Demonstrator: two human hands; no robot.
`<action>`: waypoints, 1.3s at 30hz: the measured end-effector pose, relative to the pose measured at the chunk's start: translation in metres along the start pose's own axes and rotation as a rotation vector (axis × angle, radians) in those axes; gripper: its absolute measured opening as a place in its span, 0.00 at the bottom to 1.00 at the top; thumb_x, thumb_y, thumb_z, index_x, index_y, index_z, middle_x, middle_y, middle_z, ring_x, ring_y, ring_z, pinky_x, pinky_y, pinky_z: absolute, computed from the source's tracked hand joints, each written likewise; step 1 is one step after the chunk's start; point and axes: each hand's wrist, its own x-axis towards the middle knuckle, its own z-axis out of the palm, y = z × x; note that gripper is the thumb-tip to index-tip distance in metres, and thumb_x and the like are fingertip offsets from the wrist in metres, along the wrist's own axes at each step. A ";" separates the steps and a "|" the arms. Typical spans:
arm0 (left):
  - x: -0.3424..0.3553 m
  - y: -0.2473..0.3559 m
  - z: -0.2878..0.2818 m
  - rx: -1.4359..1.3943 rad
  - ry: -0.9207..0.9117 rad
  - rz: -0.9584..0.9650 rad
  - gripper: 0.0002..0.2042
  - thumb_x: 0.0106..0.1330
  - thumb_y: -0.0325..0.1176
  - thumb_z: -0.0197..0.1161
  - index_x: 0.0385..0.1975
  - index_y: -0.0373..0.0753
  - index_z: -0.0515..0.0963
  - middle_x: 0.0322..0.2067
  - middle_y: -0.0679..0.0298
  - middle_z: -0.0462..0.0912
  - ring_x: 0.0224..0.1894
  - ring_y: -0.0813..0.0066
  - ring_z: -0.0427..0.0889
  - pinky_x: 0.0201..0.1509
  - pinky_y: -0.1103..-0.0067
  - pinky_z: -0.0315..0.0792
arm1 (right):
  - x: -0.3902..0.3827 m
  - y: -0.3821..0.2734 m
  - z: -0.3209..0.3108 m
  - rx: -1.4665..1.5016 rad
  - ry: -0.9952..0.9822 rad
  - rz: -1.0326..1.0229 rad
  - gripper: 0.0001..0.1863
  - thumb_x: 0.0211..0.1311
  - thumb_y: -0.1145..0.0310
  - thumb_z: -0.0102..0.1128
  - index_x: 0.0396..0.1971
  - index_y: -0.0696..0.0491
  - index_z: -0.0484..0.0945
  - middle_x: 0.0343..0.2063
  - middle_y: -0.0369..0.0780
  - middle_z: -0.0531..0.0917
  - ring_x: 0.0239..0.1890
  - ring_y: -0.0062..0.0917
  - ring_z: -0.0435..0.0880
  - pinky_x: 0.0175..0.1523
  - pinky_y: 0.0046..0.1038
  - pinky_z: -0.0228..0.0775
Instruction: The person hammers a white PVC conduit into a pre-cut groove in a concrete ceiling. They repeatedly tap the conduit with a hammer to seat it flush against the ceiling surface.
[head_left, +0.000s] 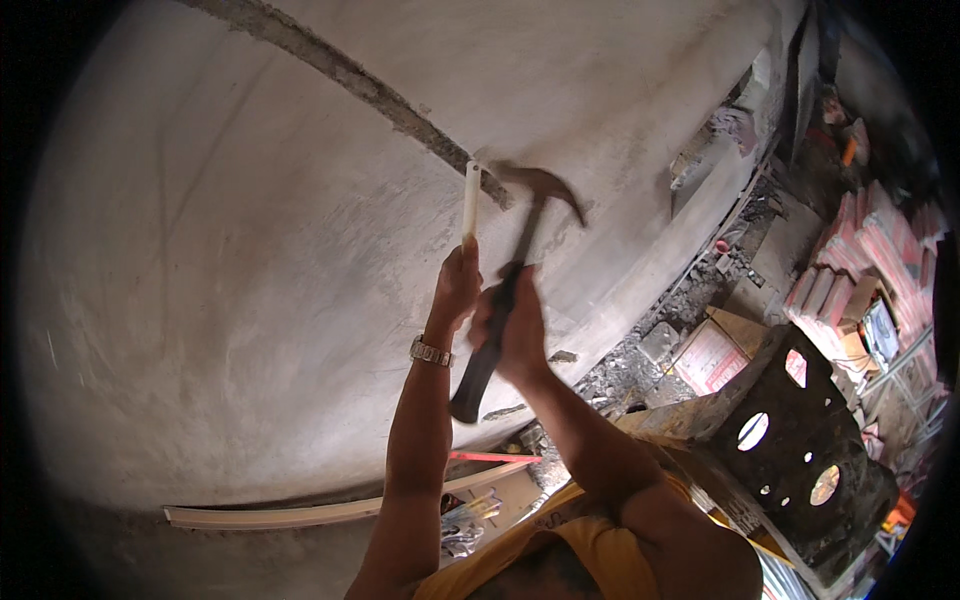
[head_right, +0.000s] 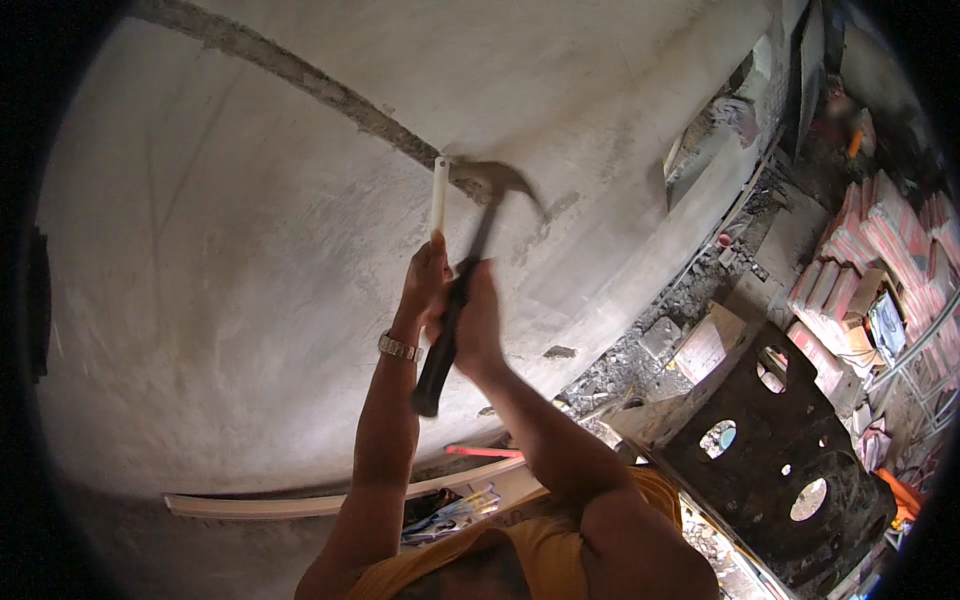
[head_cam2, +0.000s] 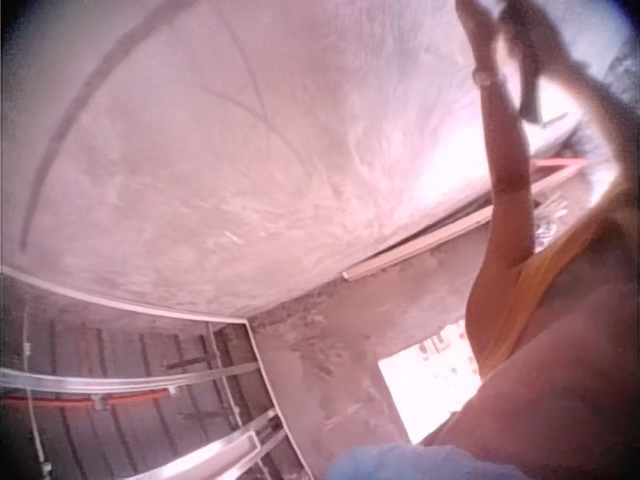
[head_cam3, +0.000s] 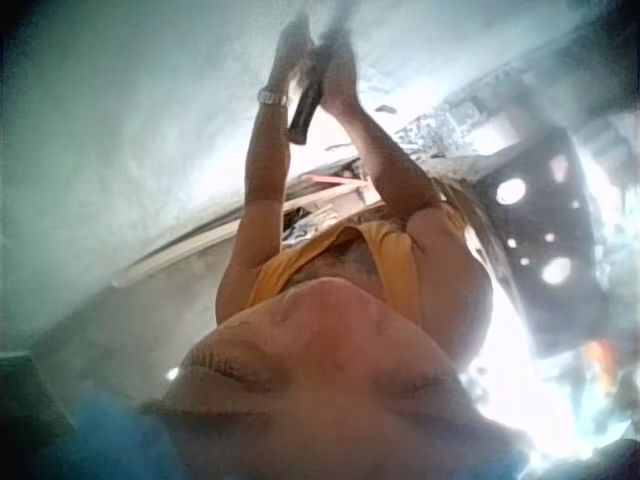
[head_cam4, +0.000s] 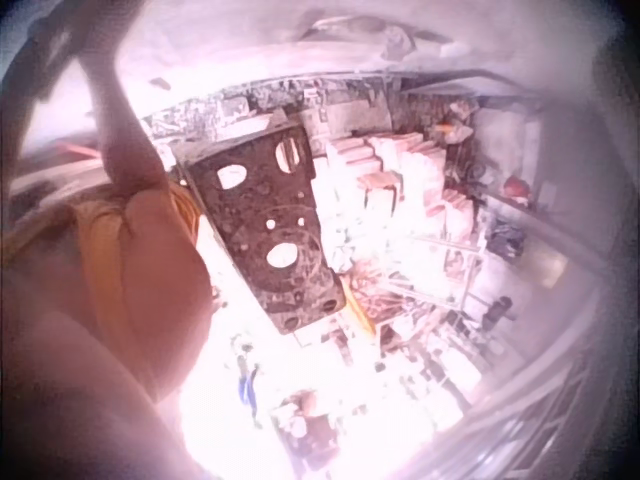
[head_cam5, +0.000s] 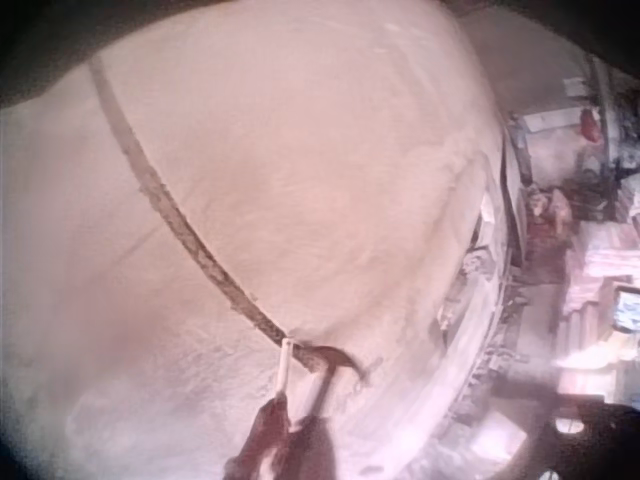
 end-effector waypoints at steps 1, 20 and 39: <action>-0.010 0.021 0.003 -0.016 -0.052 -0.141 0.26 0.72 0.60 0.42 0.26 0.40 0.68 0.16 0.71 0.66 0.17 0.82 0.65 0.19 0.80 0.63 | 0.009 -0.014 0.005 0.138 0.144 -0.036 0.23 0.72 0.40 0.34 0.36 0.46 0.65 0.15 0.32 0.65 0.09 0.19 0.61 0.15 0.21 0.55; -0.025 0.013 0.025 0.491 0.216 0.245 0.17 0.74 0.46 0.46 0.32 0.36 0.67 0.19 0.44 0.77 0.22 0.39 0.77 0.22 0.55 0.66 | 0.008 -0.044 -0.048 -0.328 0.212 -0.016 0.11 0.70 0.56 0.51 0.33 0.44 0.62 0.14 0.32 0.66 0.09 0.17 0.62 0.14 0.23 0.56; -0.028 0.019 0.028 0.528 0.224 0.270 0.16 0.74 0.44 0.48 0.34 0.36 0.65 0.19 0.43 0.77 0.25 0.37 0.77 0.24 0.52 0.68 | 0.070 -0.015 -0.069 -1.125 0.140 -0.601 0.15 0.68 0.62 0.57 0.25 0.54 0.67 0.11 0.31 0.67 0.11 0.15 0.65 0.15 0.22 0.57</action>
